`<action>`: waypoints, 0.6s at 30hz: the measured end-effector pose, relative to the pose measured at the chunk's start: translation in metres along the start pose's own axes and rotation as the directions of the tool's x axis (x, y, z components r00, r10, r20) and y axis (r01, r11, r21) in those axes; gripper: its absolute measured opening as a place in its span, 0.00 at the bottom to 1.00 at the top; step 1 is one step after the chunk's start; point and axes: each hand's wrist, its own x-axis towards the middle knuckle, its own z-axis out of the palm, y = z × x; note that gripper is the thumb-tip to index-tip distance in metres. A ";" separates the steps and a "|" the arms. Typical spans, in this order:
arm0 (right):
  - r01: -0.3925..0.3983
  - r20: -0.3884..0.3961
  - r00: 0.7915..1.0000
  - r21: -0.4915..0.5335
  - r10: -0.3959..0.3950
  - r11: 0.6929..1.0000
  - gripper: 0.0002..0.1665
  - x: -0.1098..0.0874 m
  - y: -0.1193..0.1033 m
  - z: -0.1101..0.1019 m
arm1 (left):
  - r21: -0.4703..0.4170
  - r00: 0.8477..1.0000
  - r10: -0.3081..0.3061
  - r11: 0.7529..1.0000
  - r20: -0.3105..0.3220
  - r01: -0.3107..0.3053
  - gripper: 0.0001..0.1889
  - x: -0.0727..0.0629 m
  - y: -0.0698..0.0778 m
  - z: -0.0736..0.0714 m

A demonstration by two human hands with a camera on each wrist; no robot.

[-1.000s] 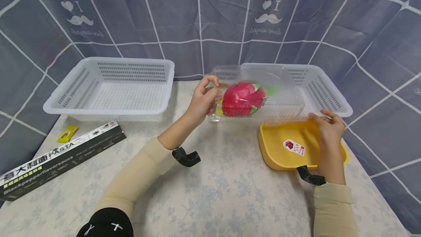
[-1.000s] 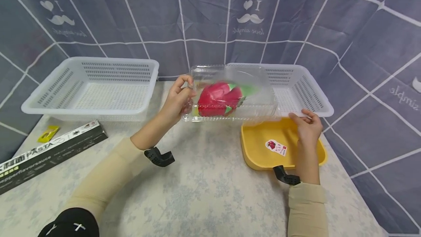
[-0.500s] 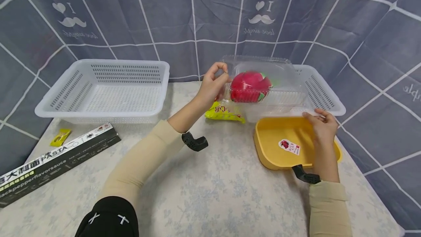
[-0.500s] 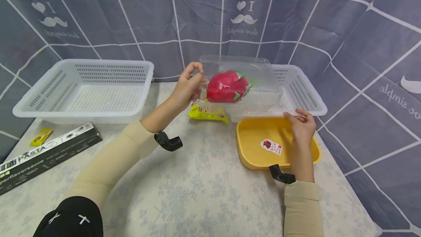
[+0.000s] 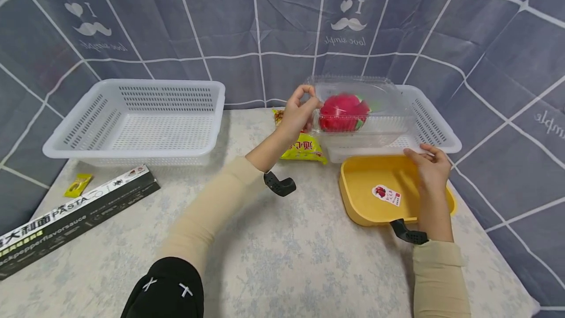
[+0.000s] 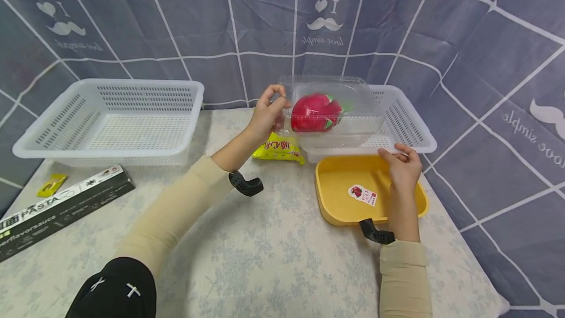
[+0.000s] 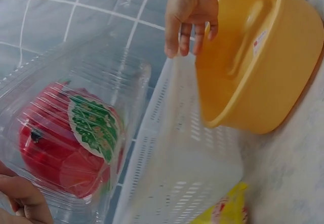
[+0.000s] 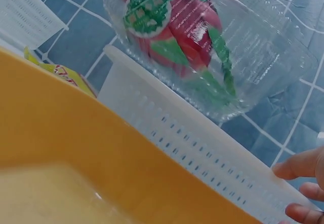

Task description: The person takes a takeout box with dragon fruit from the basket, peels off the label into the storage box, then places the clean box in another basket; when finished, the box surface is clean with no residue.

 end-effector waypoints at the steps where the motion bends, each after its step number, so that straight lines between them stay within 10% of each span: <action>1: -0.002 0.000 1.000 -0.001 0.002 1.000 0.20 0.000 0.000 0.000 | -0.003 1.000 -0.005 1.000 -0.006 0.005 0.08 0.001 -0.003 0.001; 18: -0.031 0.017 0.999 -0.017 0.031 0.999 0.22 0.009 -0.005 0.003 | -0.007 1.000 -0.021 1.000 0.010 0.021 0.08 0.025 -0.020 0.027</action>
